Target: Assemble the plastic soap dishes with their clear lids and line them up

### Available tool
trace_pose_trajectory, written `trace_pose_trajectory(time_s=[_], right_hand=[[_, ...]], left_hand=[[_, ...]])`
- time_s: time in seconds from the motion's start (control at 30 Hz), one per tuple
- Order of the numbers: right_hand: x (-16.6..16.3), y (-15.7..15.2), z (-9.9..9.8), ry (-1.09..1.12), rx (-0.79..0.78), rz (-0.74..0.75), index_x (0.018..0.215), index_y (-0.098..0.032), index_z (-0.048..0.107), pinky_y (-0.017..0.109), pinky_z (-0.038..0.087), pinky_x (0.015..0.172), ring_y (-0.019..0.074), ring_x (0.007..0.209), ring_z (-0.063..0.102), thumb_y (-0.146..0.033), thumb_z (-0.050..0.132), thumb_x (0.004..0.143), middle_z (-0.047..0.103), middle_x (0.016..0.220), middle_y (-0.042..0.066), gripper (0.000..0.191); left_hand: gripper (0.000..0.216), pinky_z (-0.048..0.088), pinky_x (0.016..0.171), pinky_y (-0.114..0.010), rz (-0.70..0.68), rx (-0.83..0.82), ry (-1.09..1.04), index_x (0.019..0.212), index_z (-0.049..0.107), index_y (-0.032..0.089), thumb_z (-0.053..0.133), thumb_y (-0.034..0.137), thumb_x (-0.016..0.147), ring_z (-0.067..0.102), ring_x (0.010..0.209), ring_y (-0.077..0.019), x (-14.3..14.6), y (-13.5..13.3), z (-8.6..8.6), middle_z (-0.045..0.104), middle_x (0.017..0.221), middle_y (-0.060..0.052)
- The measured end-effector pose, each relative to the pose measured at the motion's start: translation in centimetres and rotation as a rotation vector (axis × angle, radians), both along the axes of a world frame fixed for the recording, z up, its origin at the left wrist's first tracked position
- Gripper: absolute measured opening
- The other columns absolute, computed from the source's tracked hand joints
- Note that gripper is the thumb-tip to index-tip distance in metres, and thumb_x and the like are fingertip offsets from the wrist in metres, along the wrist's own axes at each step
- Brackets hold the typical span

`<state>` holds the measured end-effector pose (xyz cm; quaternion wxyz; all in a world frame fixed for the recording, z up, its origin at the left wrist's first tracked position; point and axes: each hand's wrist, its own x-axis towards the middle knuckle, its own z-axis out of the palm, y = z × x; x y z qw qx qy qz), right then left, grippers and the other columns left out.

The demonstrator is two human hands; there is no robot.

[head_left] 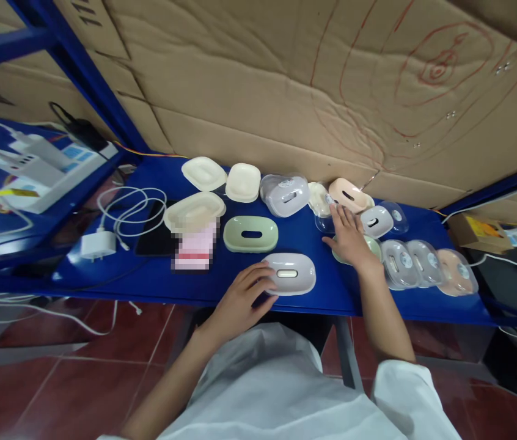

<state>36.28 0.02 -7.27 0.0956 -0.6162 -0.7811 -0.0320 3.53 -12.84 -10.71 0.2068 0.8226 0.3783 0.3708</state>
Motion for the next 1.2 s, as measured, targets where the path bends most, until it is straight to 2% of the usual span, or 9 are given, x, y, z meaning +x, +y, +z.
trace_pose_trajectory(time_s=[0.17,0.33,0.57,0.7,0.8,0.9,1.0,1.1,1.2], right_hand=[[-1.0,-0.5,0.9,0.090,0.046,0.249,0.156,-0.025,0.056,0.066,0.027,0.129,0.0345,0.148,0.055,-0.043,0.062,0.107,0.060,0.158,0.015,0.053],[-3.1,-2.8,0.7,0.143,0.052,0.405,0.148,-0.029,0.063,0.061,0.031,0.129,0.0324,0.144,0.057,-0.053,0.067,0.103,0.065,0.150,0.012,0.051],[-2.9,-2.8,-0.2,0.190,-0.001,0.463,0.151,-0.031,0.062,0.063,0.035,0.130,0.0340,0.160,0.041,-0.041,0.065,0.106,0.055,0.161,0.012,0.047],[-3.2,-2.8,-0.6,0.123,-0.003,0.367,0.160,-0.034,0.053,0.073,0.031,0.128,0.0397,0.165,0.029,-0.030,0.070,0.102,0.041,0.173,0.012,0.060],[-3.4,-2.7,-0.1,0.164,0.036,0.340,0.157,-0.031,0.058,0.068,0.038,0.126,0.0376,0.162,0.037,-0.025,0.062,0.106,0.054,0.164,0.013,0.051],[-3.4,-3.4,1.2,0.282,0.085,0.415,0.151,-0.030,0.063,0.057,0.045,0.125,0.0300,0.151,0.053,-0.028,0.056,0.110,0.066,0.152,0.010,0.042],[-4.0,-5.5,1.8,0.367,0.103,0.511,0.147,-0.031,0.066,0.055,0.043,0.126,0.0252,0.141,0.063,-0.023,0.054,0.111,0.071,0.145,0.007,0.039],[-5.4,-8.5,1.0,0.449,0.063,0.569,0.143,-0.031,0.068,0.051,0.051,0.119,0.0237,0.133,0.067,-0.017,0.052,0.110,0.073,0.139,0.007,0.040],[-7.0,-11.1,-0.5,0.473,0.041,0.564,0.139,-0.031,0.070,0.048,0.051,0.117,0.0220,0.127,0.070,-0.016,0.052,0.109,0.077,0.130,0.006,0.038]], left_hand=[[0.015,0.054,0.118,-0.050,0.003,0.004,-0.039,0.115,0.069,0.023,0.071,0.017,0.100,0.061,0.141,-0.0268,-0.1,0.3,-0.1,0.073,0.132,-0.010],[0.017,0.055,0.118,-0.048,0.006,-0.004,-0.051,0.114,0.070,0.024,0.071,0.015,0.099,0.062,0.139,-0.0261,0.0,0.2,0.1,0.073,0.129,-0.009],[0.014,0.057,0.114,-0.048,-0.005,0.024,0.053,0.110,0.072,0.024,0.074,0.019,0.097,0.063,0.137,-0.0281,-1.0,-0.1,0.8,0.068,0.139,-0.011],[0.011,0.057,0.114,-0.048,0.037,0.038,0.056,0.106,0.072,0.023,0.075,0.020,0.097,0.062,0.138,-0.0299,-1.6,0.3,0.6,0.064,0.144,-0.012],[0.009,0.056,0.116,-0.047,0.051,0.002,0.030,0.106,0.071,0.023,0.074,0.020,0.098,0.060,0.140,-0.0294,-1.8,0.5,0.3,0.061,0.147,-0.013],[0.020,0.056,0.119,-0.048,0.072,-0.035,0.028,0.118,0.069,0.025,0.074,0.023,0.099,0.059,0.143,-0.0294,-1.7,0.6,0.1,0.058,0.150,-0.012],[0.046,0.056,0.119,-0.049,0.111,-0.071,0.001,0.141,0.060,0.029,0.077,0.027,0.098,0.057,0.146,-0.0299,-1.6,0.6,0.0,0.054,0.154,-0.014],[0.070,0.055,0.121,-0.051,0.135,-0.100,-0.030,0.157,0.046,0.030,0.080,0.029,0.097,0.053,0.151,-0.0320,-1.6,0.6,0.0,0.046,0.163,-0.016],[0.077,0.054,0.122,-0.052,0.105,-0.129,-0.001,0.164,0.038,0.033,0.078,0.030,0.099,0.051,0.154,-0.0331,-1.7,0.6,0.0,0.037,0.171,-0.017]])
